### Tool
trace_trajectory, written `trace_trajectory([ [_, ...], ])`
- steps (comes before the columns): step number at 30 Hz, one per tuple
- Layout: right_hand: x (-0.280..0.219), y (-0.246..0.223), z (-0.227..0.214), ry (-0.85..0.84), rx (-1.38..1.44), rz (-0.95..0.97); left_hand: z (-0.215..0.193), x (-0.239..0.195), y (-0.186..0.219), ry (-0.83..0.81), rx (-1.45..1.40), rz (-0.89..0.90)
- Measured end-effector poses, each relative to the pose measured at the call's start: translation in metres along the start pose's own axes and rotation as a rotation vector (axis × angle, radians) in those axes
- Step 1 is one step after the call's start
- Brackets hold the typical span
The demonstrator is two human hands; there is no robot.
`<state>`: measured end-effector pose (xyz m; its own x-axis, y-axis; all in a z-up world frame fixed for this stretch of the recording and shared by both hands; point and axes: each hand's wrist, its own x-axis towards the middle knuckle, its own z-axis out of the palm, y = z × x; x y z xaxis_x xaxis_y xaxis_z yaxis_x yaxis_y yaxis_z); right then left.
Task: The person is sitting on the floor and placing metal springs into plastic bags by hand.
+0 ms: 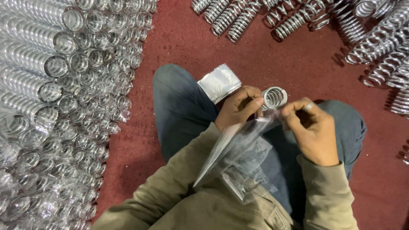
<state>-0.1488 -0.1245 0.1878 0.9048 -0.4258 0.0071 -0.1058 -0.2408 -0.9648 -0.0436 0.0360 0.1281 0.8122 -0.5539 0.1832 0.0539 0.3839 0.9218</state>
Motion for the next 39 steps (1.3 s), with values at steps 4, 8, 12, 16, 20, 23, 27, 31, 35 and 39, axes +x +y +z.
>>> trace_trajectory([
  [4,0.037,0.003,-0.001,0.013,-0.120,-0.009,0.019,0.025,0.021,0.161,0.143,-0.257],
  [8,0.062,0.094,0.005,0.005,-0.040,0.144,-0.015,0.043,-0.077,0.126,0.169,-0.399],
  [12,0.062,0.144,0.019,-0.026,-0.136,0.223,-0.035,0.028,-0.109,0.105,0.377,-0.590],
  [16,0.074,0.194,0.026,-0.046,-0.448,0.401,-0.038,0.017,-0.139,0.158,0.428,-0.821],
  [20,0.081,0.163,0.041,-0.072,-0.538,0.493,-0.042,0.021,-0.144,0.107,0.671,-0.773],
  [23,0.071,0.178,0.043,-0.018,-0.513,0.554,-0.032,0.014,-0.120,0.093,0.835,-0.695],
  [27,0.042,0.119,0.048,0.039,-0.525,0.276,-0.011,0.004,-0.067,0.020,0.850,-0.444],
  [31,0.029,0.139,0.053,-0.013,-0.565,0.201,0.001,0.000,-0.042,-0.166,0.717,-0.449],
  [35,0.033,0.158,0.049,-0.104,-0.561,0.222,-0.021,0.005,-0.089,-0.166,0.734,-0.591],
  [39,0.026,0.097,0.058,-0.285,-0.562,0.303,-0.015,0.010,-0.026,-0.232,0.847,-0.627],
])
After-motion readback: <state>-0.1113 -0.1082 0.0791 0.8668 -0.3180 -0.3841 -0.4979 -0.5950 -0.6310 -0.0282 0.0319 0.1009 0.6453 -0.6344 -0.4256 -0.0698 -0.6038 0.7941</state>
